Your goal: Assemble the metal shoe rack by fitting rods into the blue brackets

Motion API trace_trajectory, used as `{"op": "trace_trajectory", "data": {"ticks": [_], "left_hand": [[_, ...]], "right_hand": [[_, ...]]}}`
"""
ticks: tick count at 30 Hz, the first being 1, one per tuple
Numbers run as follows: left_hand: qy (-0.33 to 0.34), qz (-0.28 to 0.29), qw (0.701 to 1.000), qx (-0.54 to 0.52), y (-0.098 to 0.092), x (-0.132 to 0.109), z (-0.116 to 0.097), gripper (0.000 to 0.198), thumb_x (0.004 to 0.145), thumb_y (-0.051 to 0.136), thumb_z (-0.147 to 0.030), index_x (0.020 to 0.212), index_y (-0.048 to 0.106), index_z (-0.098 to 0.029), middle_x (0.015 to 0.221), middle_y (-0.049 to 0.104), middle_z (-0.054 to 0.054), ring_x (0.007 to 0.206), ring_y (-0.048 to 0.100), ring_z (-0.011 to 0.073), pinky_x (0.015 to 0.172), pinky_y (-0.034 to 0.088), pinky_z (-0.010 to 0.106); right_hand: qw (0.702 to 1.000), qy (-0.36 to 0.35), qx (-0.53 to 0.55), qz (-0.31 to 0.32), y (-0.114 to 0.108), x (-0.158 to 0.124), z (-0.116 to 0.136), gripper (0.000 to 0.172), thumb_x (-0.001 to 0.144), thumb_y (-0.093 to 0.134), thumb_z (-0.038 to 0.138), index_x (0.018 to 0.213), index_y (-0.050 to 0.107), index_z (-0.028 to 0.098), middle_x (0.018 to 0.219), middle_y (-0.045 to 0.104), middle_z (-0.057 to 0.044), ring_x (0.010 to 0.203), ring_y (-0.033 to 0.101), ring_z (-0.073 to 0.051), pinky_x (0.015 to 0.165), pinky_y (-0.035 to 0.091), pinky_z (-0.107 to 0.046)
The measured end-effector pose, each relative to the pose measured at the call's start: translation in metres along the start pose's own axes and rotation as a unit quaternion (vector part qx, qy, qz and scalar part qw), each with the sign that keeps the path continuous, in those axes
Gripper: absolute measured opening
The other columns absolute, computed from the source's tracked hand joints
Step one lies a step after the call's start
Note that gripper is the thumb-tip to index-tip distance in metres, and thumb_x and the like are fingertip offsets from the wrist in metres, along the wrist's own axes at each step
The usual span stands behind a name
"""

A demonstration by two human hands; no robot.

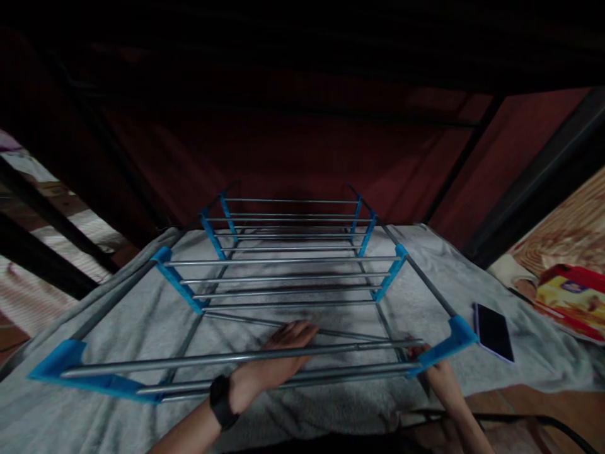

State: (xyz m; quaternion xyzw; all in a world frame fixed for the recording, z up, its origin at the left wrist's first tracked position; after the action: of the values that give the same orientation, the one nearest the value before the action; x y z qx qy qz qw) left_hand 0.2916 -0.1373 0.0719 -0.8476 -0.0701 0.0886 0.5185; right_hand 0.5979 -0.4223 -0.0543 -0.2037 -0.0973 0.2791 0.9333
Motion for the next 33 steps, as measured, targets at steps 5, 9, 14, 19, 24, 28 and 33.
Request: {"op": "trace_trajectory", "data": {"ticks": [5,9,14,19,24,28,33], "left_hand": [[-0.008,0.031,0.999,0.037,0.022,0.052,0.014,0.055,0.093,0.045,-0.028,0.147,0.036,-0.025,0.154,0.038,0.009,0.142,0.034,0.0265,0.114,0.033,0.045],[0.025,0.024,0.995,0.098,0.043,0.086,0.013,0.057,0.090,0.040,-0.014,0.147,0.035,-0.021,0.154,0.037,0.012,0.143,0.032,0.0272,0.114,0.031,0.045],[0.066,0.003,0.991,0.116,0.047,0.116,0.000,0.060,0.089,0.032,-0.005,0.147,0.033,-0.020,0.154,0.039,0.011,0.143,0.032,0.0231,0.116,0.027,0.042],[0.084,0.004,0.993,0.083,0.055,0.149,-0.005,0.052,0.093,0.037,-0.015,0.145,0.037,-0.019,0.147,0.047,0.013,0.138,0.040,0.0248,0.114,0.032,0.044],[0.085,0.014,0.995,0.058,0.071,0.179,-0.010,0.049,0.095,0.038,-0.020,0.144,0.040,-0.017,0.146,0.048,0.013,0.136,0.043,0.0254,0.113,0.035,0.042],[0.079,0.019,0.995,0.055,0.077,0.204,-0.015,0.048,0.092,0.041,-0.013,0.140,0.045,-0.017,0.141,0.053,0.012,0.132,0.047,0.0237,0.113,0.036,0.040],[0.076,0.019,0.996,0.041,0.077,0.227,-0.020,0.042,0.092,0.044,-0.013,0.133,0.050,-0.019,0.133,0.060,0.010,0.120,0.058,0.0222,0.104,0.045,0.036]], "right_hand": [[0.995,-0.015,0.092,0.041,0.017,0.020,0.010,0.045,0.073,0.065,0.051,0.104,0.071,0.019,0.112,0.070,-0.016,0.106,0.066,-0.034,0.099,0.049,-0.049],[0.987,-0.029,0.142,0.069,0.030,0.030,0.011,0.052,0.074,0.063,0.058,0.108,0.069,0.019,0.107,0.071,-0.016,0.101,0.067,-0.033,0.094,0.051,-0.050],[0.994,-0.021,0.096,0.042,0.033,0.044,0.010,0.046,0.079,0.061,0.057,0.103,0.070,0.018,0.096,0.073,-0.013,0.091,0.068,-0.031,0.086,0.053,-0.050],[0.997,-0.035,0.066,0.019,0.038,0.058,0.023,0.047,0.083,0.056,0.054,0.109,0.068,0.017,0.103,0.070,-0.012,0.092,0.066,-0.028,0.086,0.053,-0.045],[0.997,-0.071,0.036,0.026,0.054,0.072,0.041,0.039,0.087,0.052,0.050,0.108,0.068,0.021,0.104,0.069,-0.008,0.101,0.062,-0.026,0.095,0.049,-0.043],[0.995,-0.090,-0.007,0.034,0.066,0.079,0.049,0.035,0.086,0.055,0.046,0.108,0.067,0.021,0.104,0.067,-0.007,0.102,0.060,-0.027,0.094,0.047,-0.043],[0.993,-0.095,-0.062,0.016,0.071,0.081,0.049,0.038,0.084,0.056,0.039,0.116,0.059,0.018,0.105,0.062,-0.009,0.093,0.058,-0.028,0.088,0.047,-0.044]]}}
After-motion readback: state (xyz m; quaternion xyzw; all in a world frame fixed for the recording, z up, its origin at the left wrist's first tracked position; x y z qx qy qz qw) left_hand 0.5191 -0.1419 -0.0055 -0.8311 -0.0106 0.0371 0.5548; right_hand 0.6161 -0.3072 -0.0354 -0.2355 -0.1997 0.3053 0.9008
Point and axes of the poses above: each hand's wrist, its own x-axis towards the middle knuckle, its own y-axis out of the palm, z = x × y, the point moved 5 cm from there along x, towards the middle knuckle
